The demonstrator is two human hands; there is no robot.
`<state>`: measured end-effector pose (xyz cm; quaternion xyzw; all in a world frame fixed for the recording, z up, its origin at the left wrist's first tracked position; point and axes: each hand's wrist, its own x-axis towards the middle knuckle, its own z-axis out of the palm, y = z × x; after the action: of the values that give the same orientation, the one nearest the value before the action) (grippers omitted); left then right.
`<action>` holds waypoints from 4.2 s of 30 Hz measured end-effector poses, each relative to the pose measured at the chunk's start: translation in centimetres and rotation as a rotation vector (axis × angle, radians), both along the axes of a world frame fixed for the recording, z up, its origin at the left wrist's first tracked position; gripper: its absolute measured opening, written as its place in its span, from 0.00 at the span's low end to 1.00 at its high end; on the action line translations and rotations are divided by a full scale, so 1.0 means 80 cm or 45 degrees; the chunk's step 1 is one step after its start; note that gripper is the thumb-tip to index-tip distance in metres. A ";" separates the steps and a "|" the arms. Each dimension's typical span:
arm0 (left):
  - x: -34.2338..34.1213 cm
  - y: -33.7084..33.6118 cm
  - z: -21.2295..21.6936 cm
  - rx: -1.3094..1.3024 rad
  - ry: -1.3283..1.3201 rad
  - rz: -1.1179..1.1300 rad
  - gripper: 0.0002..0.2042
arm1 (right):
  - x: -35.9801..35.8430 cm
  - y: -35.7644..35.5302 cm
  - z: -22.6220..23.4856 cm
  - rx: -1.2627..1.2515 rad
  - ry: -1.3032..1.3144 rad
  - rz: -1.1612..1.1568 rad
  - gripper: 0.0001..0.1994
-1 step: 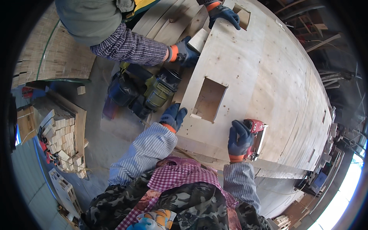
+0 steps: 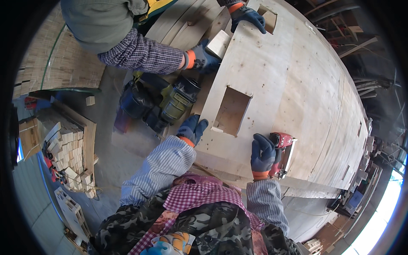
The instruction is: The person inserts small wooden blocks into rectangular cutouts on a large wooden panel, then uses a pneumatic nail gun to fasten the panel to a frame. They finish by tapping the panel with a mallet to seat it flush.
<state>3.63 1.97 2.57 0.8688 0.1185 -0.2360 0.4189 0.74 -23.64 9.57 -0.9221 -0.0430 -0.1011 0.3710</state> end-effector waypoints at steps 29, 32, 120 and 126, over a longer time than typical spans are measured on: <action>-0.002 -0.005 -0.026 -0.186 -0.076 0.239 0.23 | 0.010 0.089 -0.033 -0.495 -0.056 0.455 0.15; 0.001 -0.003 -0.013 -0.162 -0.015 0.212 0.24 | 0.011 0.088 -0.033 -0.485 -0.069 0.464 0.15; 0.322 0.039 -0.036 0.137 -0.376 -0.132 0.46 | 0.168 0.166 -0.046 1.716 1.759 -0.337 0.18; 0.313 -0.034 -0.085 -0.257 -0.493 0.473 0.24 | 0.160 0.169 -0.042 1.569 1.672 -0.293 0.13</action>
<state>28.64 -0.75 -4.21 0.8149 0.1694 0.0044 0.5542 13.52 -10.12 6.19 -0.4310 0.3312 0.4034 0.7361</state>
